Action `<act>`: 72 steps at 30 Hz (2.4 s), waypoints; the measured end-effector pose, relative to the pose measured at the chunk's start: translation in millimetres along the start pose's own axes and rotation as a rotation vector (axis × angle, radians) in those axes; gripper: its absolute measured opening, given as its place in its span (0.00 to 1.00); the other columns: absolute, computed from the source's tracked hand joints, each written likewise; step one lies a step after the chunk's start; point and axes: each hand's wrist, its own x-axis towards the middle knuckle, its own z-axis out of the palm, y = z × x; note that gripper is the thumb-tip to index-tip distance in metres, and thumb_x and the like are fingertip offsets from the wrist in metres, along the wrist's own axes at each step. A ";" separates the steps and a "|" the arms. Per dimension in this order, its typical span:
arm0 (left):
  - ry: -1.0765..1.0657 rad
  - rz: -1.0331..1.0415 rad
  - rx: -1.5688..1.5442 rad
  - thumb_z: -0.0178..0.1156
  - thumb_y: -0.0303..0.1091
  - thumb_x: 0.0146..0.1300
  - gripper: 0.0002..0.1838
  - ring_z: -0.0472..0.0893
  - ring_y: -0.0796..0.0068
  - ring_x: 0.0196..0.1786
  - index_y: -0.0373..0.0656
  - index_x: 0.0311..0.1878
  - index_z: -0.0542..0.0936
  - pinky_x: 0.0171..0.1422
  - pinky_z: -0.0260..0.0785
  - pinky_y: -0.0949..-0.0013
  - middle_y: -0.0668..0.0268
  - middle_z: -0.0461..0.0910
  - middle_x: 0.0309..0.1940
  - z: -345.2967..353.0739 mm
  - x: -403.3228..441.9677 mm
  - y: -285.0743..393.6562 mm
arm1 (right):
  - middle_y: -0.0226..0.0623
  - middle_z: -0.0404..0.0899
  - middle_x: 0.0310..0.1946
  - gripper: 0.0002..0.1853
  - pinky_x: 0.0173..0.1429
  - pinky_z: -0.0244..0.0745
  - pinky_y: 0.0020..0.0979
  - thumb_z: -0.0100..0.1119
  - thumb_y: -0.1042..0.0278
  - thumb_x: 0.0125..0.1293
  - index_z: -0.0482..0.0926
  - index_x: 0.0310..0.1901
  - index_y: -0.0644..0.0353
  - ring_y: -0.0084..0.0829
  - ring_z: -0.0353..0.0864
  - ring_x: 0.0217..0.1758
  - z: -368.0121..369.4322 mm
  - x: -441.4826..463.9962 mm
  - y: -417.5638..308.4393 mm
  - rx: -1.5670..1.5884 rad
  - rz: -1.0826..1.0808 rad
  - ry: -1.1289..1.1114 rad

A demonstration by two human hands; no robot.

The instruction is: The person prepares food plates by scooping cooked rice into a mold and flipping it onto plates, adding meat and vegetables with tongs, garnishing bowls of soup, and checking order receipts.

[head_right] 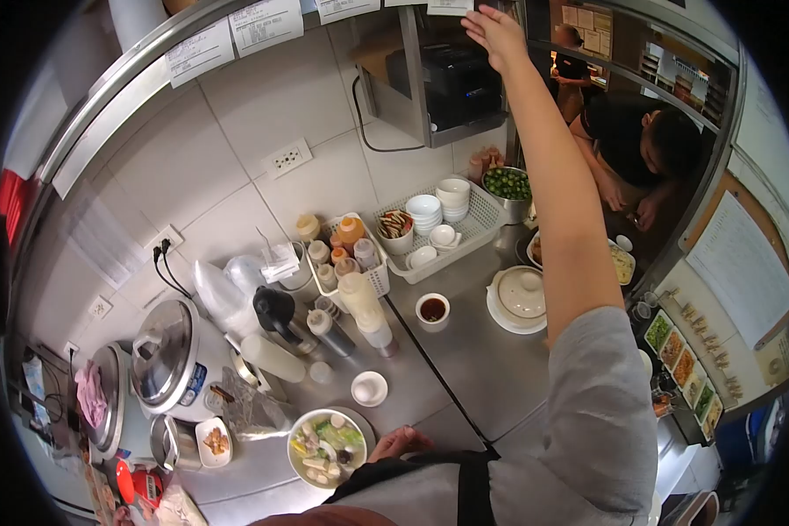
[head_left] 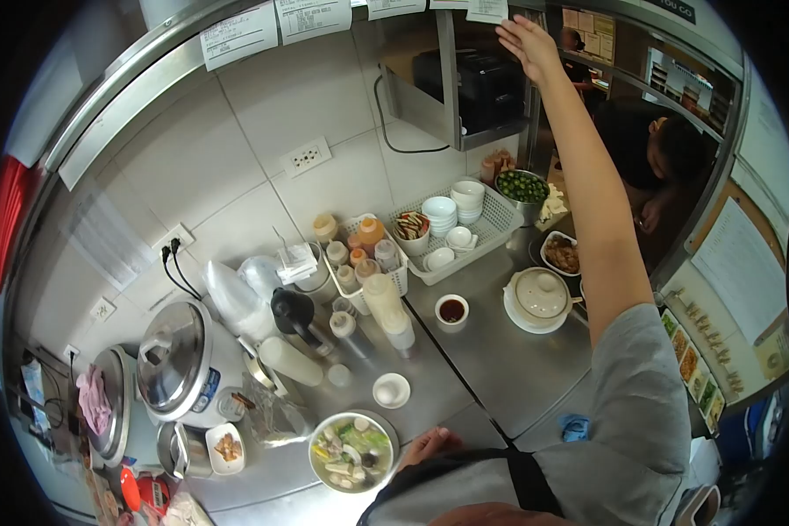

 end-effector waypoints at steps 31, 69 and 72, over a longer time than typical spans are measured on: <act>-0.064 0.735 1.727 0.62 0.51 0.58 0.30 0.53 0.57 0.75 0.64 0.65 0.71 0.76 0.42 0.44 0.61 0.54 0.73 23.0 127.3 -69.7 | 0.31 0.78 0.29 0.03 0.41 0.75 0.36 0.62 0.65 0.54 0.80 0.27 0.53 0.36 0.77 0.37 -167.0 -587.2 35.0 -0.956 0.088 -1.065; 0.060 0.400 0.169 0.48 0.38 0.72 0.25 0.71 0.70 0.63 0.45 0.70 0.64 0.69 0.55 0.71 0.57 0.74 0.58 -47.8 -65.7 30.0 | 0.42 0.84 0.34 0.10 0.42 0.76 0.37 0.62 0.59 0.61 0.85 0.38 0.54 0.38 0.84 0.36 368.5 -361.0 332.3 -0.513 0.285 -0.371; -0.135 0.409 0.088 0.48 0.28 0.72 0.23 0.73 0.72 0.61 0.44 0.69 0.65 0.68 0.59 0.70 0.59 0.76 0.55 -58.3 -36.1 15.8 | 0.45 0.83 0.36 0.15 0.47 0.75 0.42 0.59 0.54 0.60 0.84 0.40 0.56 0.44 0.82 0.41 353.2 -374.3 379.0 -0.953 0.354 -0.832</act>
